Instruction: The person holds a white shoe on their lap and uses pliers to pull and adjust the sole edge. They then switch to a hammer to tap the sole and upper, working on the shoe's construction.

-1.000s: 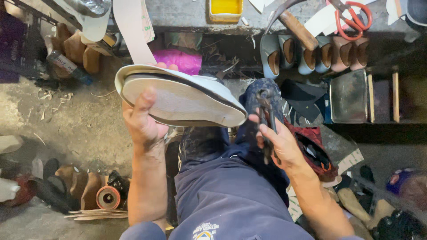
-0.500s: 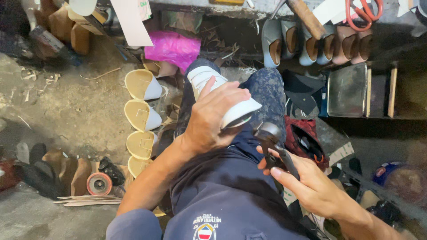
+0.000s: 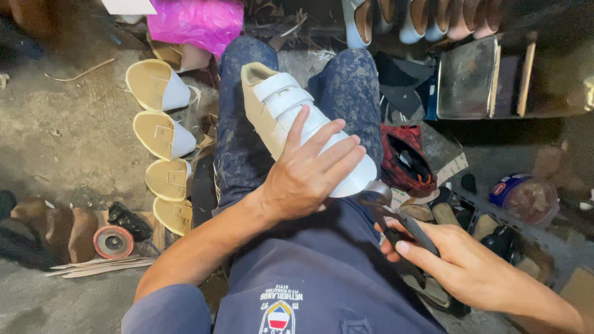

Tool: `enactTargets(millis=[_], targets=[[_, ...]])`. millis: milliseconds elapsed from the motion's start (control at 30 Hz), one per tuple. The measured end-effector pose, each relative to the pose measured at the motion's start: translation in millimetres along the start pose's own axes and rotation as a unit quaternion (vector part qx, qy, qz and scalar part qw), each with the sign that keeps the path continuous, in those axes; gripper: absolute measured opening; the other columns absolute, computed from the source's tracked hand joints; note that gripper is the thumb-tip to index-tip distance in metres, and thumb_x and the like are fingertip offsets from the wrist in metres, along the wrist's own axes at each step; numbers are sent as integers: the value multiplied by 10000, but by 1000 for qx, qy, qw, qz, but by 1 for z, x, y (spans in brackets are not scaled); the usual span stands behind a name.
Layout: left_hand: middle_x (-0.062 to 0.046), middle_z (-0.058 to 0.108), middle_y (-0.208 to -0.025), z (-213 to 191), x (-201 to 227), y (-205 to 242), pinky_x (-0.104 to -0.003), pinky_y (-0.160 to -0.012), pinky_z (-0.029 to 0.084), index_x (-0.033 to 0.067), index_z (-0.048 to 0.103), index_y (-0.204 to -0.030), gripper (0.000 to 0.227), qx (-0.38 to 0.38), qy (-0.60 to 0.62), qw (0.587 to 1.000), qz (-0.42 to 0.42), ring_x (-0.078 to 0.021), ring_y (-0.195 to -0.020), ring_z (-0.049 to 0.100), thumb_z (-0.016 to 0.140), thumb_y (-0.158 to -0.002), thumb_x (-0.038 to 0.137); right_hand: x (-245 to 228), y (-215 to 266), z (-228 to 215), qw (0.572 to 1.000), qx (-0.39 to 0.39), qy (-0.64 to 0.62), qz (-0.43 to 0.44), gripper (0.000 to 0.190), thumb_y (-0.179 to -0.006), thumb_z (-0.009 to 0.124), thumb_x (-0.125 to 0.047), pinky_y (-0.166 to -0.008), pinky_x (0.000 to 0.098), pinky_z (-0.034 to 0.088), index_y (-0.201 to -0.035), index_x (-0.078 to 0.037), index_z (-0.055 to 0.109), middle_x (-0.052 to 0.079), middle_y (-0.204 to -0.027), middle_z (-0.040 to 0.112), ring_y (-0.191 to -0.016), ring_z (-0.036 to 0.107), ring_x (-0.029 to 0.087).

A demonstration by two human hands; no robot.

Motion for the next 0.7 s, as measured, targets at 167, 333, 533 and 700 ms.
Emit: enactTargets(millis=[167, 333, 533, 700], targets=[[-123, 702, -1243, -4, -7, -1, -698, -1132, 285, 20, 684, -1228, 319, -1, 11, 1000, -2, -399, -1229, 644, 416, -1066, 81, 11, 1, -1, 998, 32, 44, 32, 307, -944, 528, -434, -856, 234, 543, -1056, -237, 735, -50, -570, 804, -963, 788, 26], [-164, 685, -1312, -18, -18, 0, -675, -1186, 260, -5, 612, -1296, 371, 7, 46, 999, -25, -391, -1300, 617, 313, -1097, 87, -4, 1, -8, 1000, 10, -9, 5, 355, -993, 519, -297, -639, 251, 560, -1045, -137, 831, -30, -668, 663, -532, 664, 95], [-176, 668, -1296, -22, -29, -1, -697, -1190, 229, -11, 603, -1297, 382, 12, 58, 998, -27, -411, -1313, 587, 388, -1005, 111, -9, -13, 0, 994, 47, 101, 4, 411, -973, 465, -325, -650, 255, 548, -1234, -233, 768, -54, -532, 658, -524, 652, 111], [-125, 656, -1343, -49, -65, -10, -633, -1274, 245, 55, 538, -1350, 464, 72, 147, 983, -85, -367, -1343, 622, 635, -930, 224, -79, -36, -16, 947, 252, 109, -168, 308, -970, 469, -178, -634, 237, 539, -1168, -179, 706, -65, -614, 633, -444, 644, 80]])
Point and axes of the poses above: each hand's wrist, its own y-axis away from the middle knuckle, its own z-axis out of the palm, x = y × z, the point moved 10 cm from there along -y, towards the middle knuckle
